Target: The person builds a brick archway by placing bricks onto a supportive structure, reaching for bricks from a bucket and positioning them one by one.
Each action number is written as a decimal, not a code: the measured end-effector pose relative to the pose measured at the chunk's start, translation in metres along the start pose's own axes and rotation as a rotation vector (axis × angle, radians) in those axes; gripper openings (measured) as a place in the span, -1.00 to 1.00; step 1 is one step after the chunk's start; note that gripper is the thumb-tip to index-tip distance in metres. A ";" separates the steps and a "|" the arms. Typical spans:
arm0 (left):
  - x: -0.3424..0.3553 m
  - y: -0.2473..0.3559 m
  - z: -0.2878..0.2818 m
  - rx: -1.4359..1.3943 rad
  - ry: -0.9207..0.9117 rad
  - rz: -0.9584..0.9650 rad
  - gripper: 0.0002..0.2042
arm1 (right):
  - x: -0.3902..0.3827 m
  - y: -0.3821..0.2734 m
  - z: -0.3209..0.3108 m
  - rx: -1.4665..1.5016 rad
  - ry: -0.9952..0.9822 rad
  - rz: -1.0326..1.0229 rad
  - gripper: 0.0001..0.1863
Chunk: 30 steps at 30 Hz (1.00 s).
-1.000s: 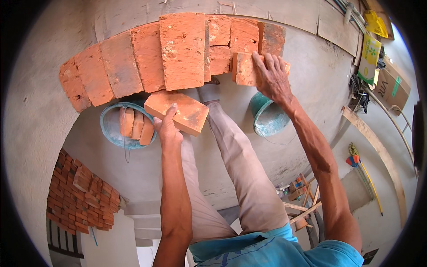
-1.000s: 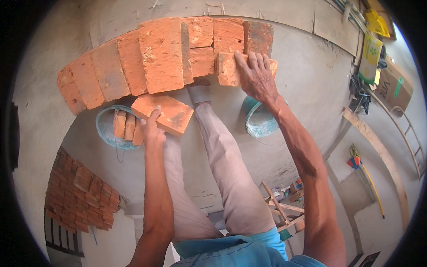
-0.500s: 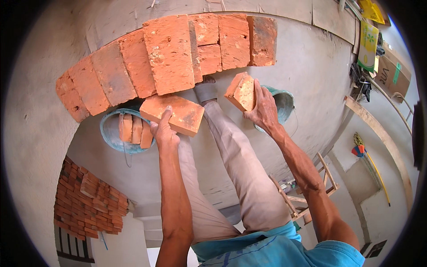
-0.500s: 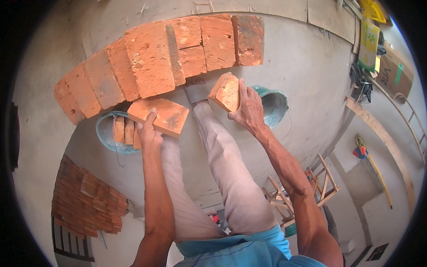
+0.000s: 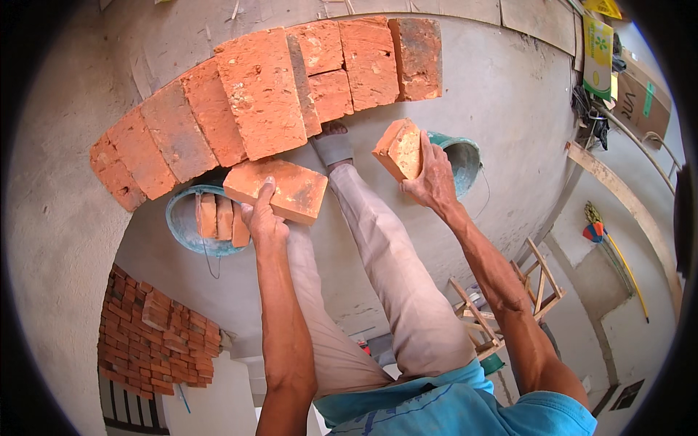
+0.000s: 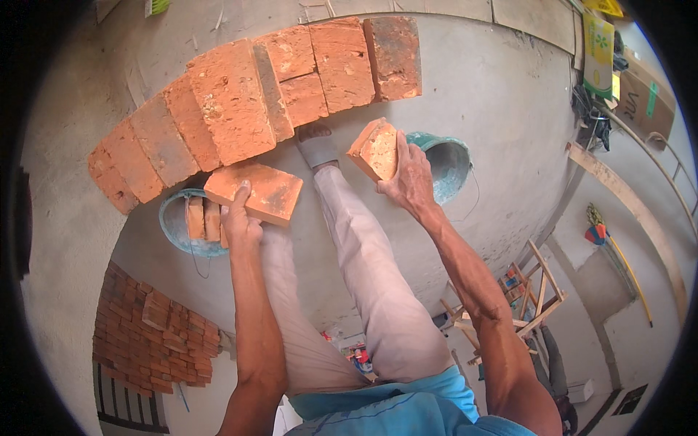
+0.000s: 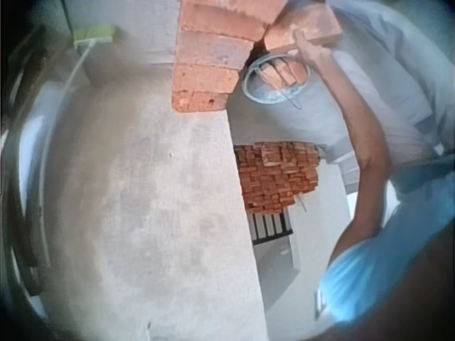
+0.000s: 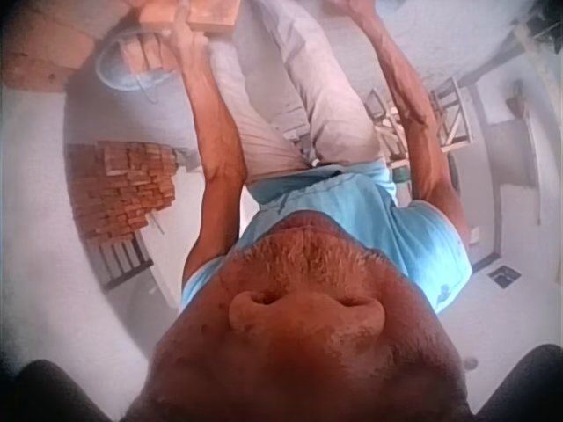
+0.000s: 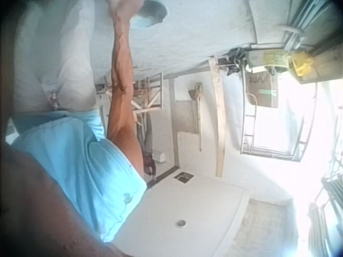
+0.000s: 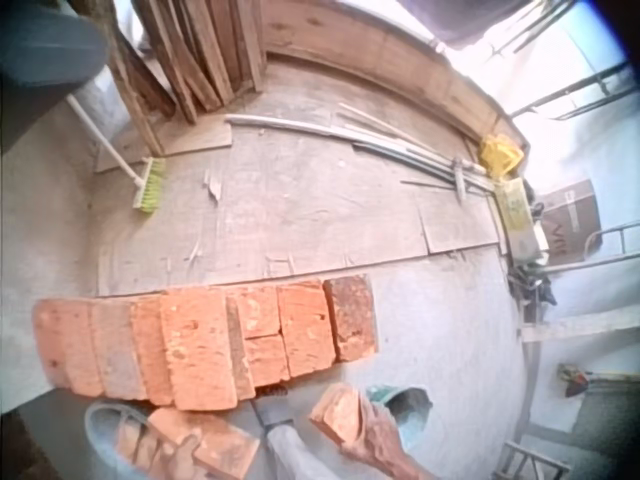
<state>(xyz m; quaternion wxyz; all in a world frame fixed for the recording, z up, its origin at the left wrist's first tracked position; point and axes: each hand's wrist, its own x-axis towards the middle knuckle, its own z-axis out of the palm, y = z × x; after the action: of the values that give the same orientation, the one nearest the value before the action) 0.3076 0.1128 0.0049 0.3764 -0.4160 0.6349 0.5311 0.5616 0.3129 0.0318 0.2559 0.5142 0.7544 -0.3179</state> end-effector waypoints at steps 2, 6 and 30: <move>-0.002 0.001 0.002 0.002 0.007 -0.007 -0.37 | 0.001 0.004 0.000 -0.001 0.026 -0.030 0.26; 0.001 -0.001 -0.001 -0.017 -0.014 0.007 -0.35 | 0.007 0.001 -0.001 -0.035 0.127 -0.146 0.26; 0.002 -0.003 -0.002 -0.048 0.001 0.009 -0.40 | 0.175 -0.056 -0.110 -0.543 0.442 -0.770 0.13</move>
<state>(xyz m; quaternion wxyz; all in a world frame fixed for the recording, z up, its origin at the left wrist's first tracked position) 0.3091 0.1104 0.0022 0.3636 -0.4225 0.6241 0.5476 0.4428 0.4870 -0.0080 0.0791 0.1693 0.9802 -0.0659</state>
